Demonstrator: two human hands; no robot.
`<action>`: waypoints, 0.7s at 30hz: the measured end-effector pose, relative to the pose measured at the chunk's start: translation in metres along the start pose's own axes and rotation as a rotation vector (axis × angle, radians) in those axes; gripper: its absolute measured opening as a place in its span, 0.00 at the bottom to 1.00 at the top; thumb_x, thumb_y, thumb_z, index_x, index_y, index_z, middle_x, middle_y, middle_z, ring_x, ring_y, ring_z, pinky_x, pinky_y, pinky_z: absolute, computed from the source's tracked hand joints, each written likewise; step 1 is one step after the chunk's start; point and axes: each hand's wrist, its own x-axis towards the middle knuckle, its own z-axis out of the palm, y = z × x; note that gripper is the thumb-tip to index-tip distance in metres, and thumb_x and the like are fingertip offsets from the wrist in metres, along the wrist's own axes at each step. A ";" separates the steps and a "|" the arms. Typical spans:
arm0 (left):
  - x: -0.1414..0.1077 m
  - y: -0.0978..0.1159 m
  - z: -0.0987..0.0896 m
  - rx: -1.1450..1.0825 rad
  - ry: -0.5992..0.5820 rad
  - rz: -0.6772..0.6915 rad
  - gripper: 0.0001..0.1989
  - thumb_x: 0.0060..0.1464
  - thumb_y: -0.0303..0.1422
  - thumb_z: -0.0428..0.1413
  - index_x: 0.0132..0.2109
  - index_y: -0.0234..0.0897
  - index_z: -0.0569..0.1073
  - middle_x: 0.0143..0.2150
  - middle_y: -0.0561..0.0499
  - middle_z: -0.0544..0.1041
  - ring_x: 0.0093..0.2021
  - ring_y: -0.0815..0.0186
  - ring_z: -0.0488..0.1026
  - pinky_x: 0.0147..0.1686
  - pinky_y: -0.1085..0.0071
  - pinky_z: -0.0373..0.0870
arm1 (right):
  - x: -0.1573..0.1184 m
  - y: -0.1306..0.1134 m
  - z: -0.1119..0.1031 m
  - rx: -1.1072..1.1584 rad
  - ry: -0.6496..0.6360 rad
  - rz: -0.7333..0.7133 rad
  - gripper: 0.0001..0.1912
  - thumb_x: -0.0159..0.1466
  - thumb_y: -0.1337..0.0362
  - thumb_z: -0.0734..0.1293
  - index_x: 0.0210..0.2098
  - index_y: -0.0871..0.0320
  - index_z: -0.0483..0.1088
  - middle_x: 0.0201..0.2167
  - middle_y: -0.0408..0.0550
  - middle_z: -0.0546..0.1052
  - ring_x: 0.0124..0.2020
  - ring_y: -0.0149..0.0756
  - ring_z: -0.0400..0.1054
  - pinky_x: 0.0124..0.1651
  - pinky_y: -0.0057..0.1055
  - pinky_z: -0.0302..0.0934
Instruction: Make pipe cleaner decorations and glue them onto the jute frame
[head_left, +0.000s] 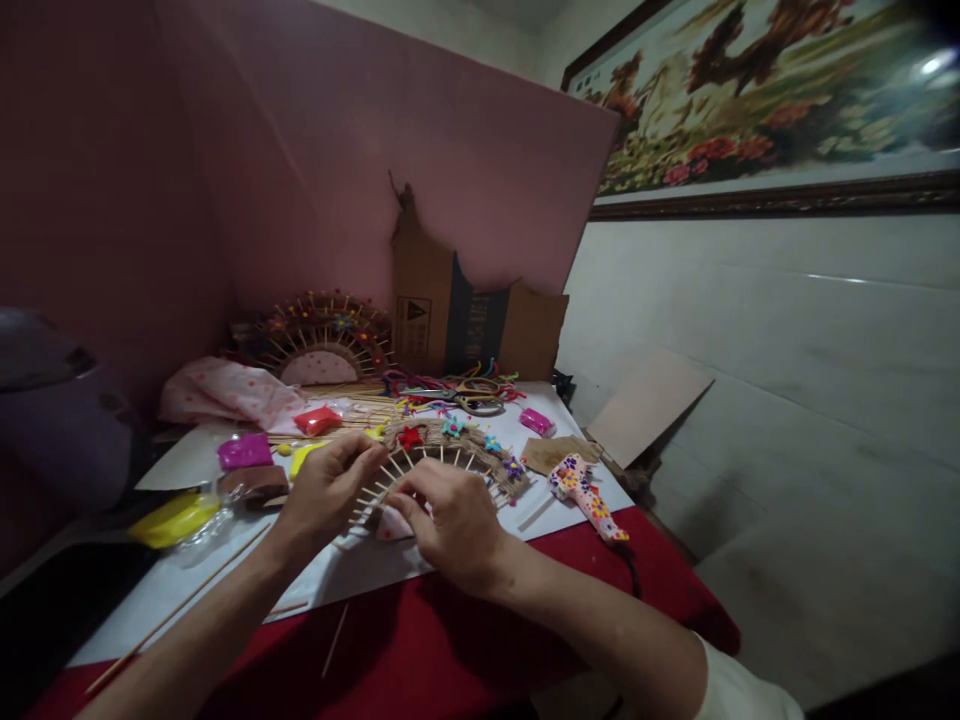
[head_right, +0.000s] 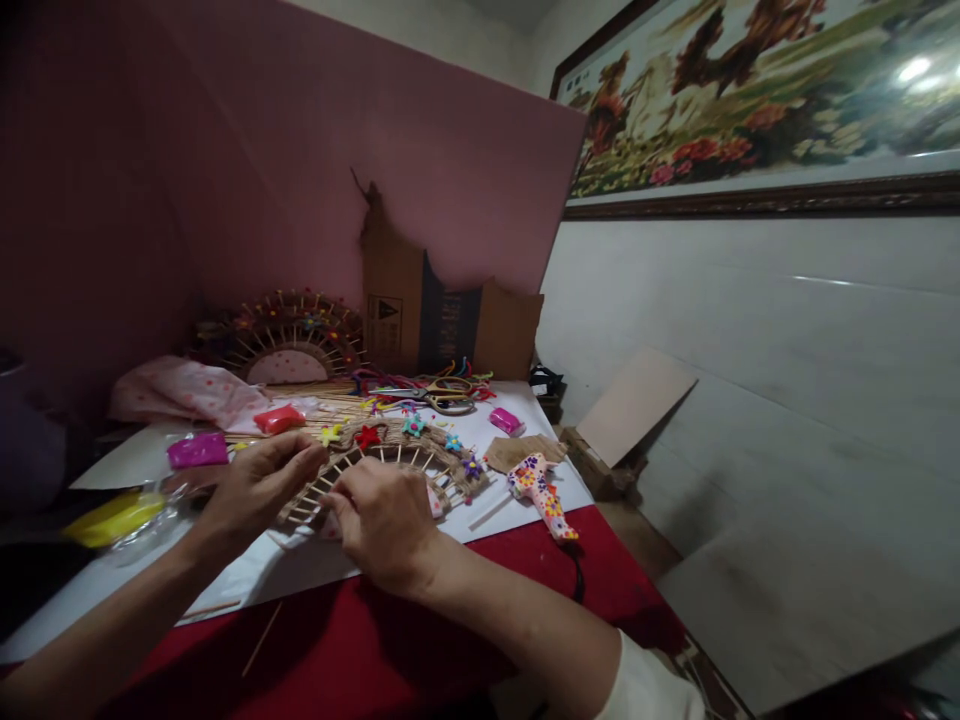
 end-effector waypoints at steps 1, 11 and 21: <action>-0.002 -0.004 0.000 -0.026 -0.010 -0.006 0.14 0.50 0.42 0.52 0.24 0.37 0.67 0.20 0.57 0.62 0.21 0.71 0.58 0.19 0.76 0.55 | 0.002 0.004 0.001 -0.023 0.022 0.001 0.06 0.63 0.64 0.62 0.30 0.57 0.68 0.30 0.45 0.73 0.31 0.32 0.66 0.35 0.28 0.57; -0.015 -0.015 0.010 -0.192 -0.158 -0.122 0.11 0.45 0.40 0.57 0.28 0.36 0.71 0.20 0.55 0.67 0.19 0.70 0.62 0.19 0.74 0.60 | -0.003 0.024 0.013 -0.019 0.142 -0.084 0.07 0.64 0.64 0.59 0.36 0.59 0.67 0.33 0.49 0.71 0.34 0.35 0.66 0.36 0.30 0.59; -0.021 -0.008 0.012 -0.179 -0.147 -0.066 0.17 0.50 0.43 0.53 0.22 0.37 0.66 0.17 0.57 0.62 0.19 0.72 0.59 0.19 0.75 0.56 | -0.014 0.019 0.018 0.059 0.164 -0.127 0.07 0.60 0.70 0.62 0.39 0.59 0.67 0.37 0.51 0.73 0.39 0.37 0.67 0.42 0.33 0.60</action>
